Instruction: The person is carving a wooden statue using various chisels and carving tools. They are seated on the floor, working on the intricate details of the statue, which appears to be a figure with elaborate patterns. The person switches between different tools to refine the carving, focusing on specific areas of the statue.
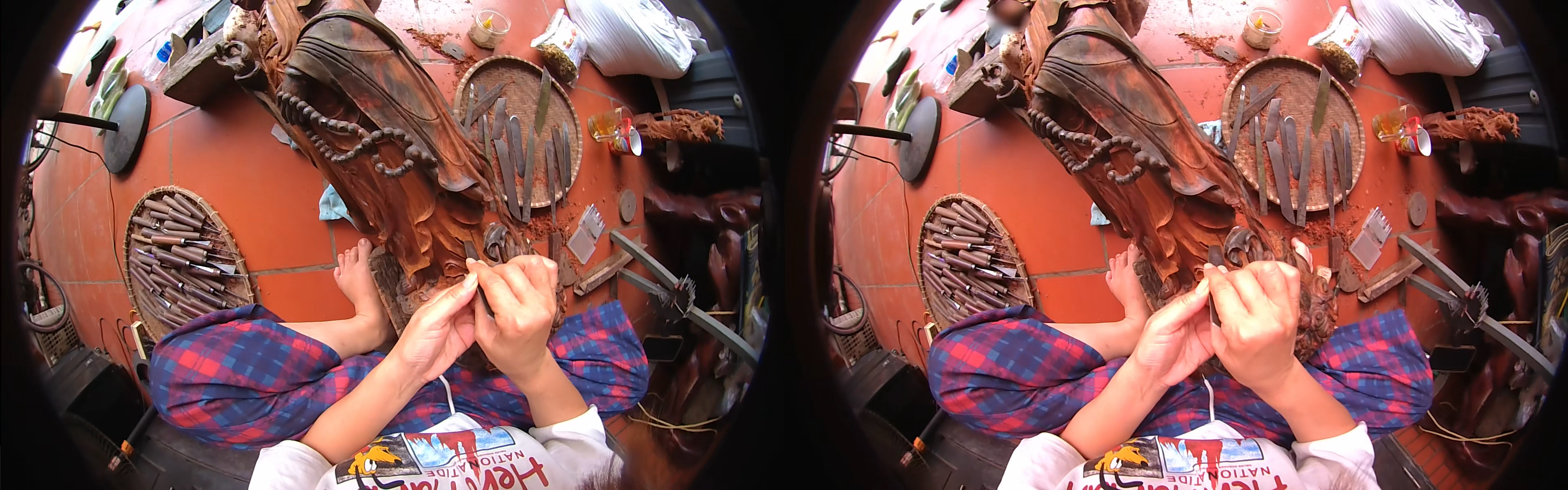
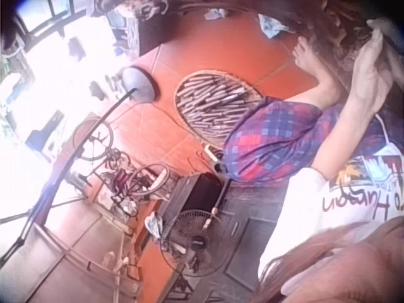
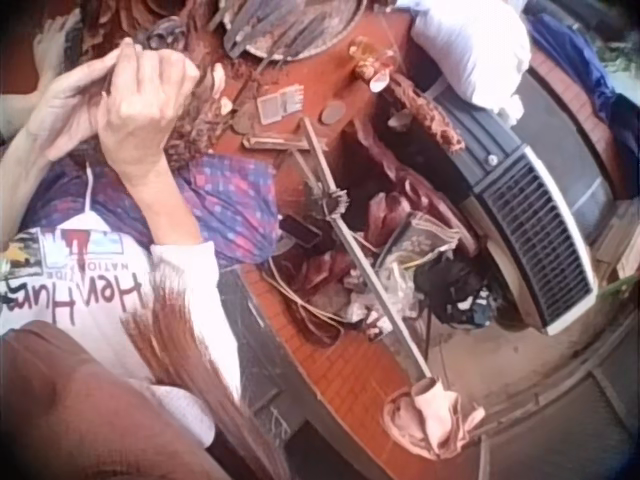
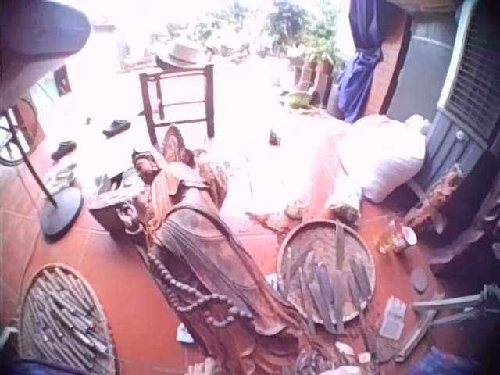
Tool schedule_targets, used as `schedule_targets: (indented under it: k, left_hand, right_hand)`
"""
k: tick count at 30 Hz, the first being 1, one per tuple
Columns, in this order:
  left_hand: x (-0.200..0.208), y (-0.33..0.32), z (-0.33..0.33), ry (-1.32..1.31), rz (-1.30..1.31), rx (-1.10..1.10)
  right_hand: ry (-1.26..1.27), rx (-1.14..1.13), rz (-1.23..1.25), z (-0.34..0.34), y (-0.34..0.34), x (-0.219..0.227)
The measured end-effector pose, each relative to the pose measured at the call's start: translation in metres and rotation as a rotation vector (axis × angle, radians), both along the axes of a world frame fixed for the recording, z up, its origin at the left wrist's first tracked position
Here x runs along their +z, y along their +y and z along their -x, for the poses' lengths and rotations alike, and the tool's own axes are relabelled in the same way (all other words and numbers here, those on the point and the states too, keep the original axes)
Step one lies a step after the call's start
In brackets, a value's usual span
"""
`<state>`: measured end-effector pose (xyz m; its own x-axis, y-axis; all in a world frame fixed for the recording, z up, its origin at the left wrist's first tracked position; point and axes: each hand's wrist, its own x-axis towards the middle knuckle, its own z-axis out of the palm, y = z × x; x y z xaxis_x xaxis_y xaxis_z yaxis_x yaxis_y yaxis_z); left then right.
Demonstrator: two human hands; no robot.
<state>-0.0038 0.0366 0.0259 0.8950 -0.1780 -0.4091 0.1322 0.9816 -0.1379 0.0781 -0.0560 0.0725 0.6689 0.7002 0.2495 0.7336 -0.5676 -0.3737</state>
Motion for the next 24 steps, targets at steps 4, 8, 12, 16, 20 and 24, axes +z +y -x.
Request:
schedule_targets:
  k: [4,8,12,16,20,24]
  left_hand:
    - [-0.017,-0.002,0.000,-0.003,-0.079,-0.039]
    - [-0.006,-0.001,0.008,0.018,-0.006,-0.048]
    - [-0.015,0.009,-0.006,-0.055,-0.053,-0.036]
    - [0.011,0.007,0.003,0.154,-0.077,-0.086]
    - [-0.019,0.011,-0.006,-0.113,-0.072,-0.011]
    - [-0.006,0.003,0.008,0.032,-0.028,-0.067]
  right_hand:
    - [-0.053,-0.039,-0.008,-0.003,0.005,-0.010]
    - [-0.027,-0.018,0.009,0.008,-0.005,-0.007]
    - [-0.062,-0.051,-0.011,-0.003,0.006,-0.010]
    - [-0.041,-0.010,0.000,0.008,-0.002,-0.010]
    - [-0.028,-0.034,-0.031,-0.008,0.008,-0.008]
    - [-0.016,0.013,0.002,0.002,-0.003,-0.004]
